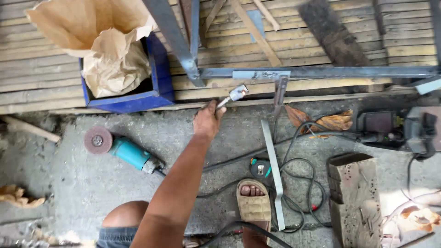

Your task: Grinding a metal pipe and welding it to a metal frame

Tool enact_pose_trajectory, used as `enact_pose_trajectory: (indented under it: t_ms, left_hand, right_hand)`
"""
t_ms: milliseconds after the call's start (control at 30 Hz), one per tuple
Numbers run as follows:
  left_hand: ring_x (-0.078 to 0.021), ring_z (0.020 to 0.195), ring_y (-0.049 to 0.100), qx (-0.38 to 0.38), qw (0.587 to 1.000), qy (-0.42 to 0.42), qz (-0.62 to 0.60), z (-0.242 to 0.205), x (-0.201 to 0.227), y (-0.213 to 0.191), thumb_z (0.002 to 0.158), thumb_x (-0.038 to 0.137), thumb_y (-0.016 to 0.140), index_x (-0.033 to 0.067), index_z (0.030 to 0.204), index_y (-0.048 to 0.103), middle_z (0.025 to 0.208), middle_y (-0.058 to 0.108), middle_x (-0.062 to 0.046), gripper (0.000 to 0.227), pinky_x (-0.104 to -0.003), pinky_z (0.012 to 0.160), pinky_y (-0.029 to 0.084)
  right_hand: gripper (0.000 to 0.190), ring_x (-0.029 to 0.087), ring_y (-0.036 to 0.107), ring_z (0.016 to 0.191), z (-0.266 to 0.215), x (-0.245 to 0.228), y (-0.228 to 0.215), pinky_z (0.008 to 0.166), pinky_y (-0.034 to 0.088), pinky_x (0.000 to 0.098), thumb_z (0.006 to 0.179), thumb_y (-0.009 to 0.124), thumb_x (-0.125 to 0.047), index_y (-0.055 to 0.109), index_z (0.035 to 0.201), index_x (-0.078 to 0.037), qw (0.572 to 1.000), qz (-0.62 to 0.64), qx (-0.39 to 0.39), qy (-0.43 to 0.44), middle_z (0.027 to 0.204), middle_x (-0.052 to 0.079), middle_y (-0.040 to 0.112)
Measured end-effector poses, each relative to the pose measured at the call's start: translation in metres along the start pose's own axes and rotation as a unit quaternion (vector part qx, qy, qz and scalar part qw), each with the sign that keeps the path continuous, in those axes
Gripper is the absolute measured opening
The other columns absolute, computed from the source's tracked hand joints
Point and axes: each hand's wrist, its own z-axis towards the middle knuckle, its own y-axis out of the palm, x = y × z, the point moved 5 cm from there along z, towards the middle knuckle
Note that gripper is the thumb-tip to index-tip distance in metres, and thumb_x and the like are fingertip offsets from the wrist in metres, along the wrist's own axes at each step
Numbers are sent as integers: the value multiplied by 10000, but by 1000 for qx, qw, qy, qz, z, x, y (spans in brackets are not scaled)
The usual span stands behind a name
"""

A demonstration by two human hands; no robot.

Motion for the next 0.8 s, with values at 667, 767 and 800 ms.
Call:
enact_pose_trajectory:
  t_ms: [667, 767, 800]
  left_hand:
    - [-266, 1079, 688, -230, 957, -166, 54, -77, -96, 54, 946, 711, 570, 107, 1228, 648, 1089, 720, -59, 671, -611, 1022, 467]
    - [-242, 1043, 686, -238, 952, -186, 50, -93, -80, 44, 963, 674, 552, 120, 1214, 637, 1045, 719, -54, 614, -554, 1059, 436]
    - [-210, 1005, 691, -244, 947, -205, 44, -99, -71, 38, 976, 641, 534, 138, 1230, 610, 992, 720, -47, 568, -516, 1104, 405]
  right_hand:
    - [221, 230, 600, 566, -54, -217, 235, 574, 497, 400, 977, 612, -220, 625, 1140, -73, 946, -84, -310, -36, 717, 96, 695]
    - [384, 285, 608, 484, -57, -231, 231, 493, 473, 449, 976, 600, -252, 567, 1344, -146, 930, -154, -307, -132, 830, 112, 733]
    - [538, 332, 651, 458, -58, -234, 231, 453, 473, 482, 980, 590, -279, 503, 1506, -208, 917, -205, -286, -188, 968, 122, 784]
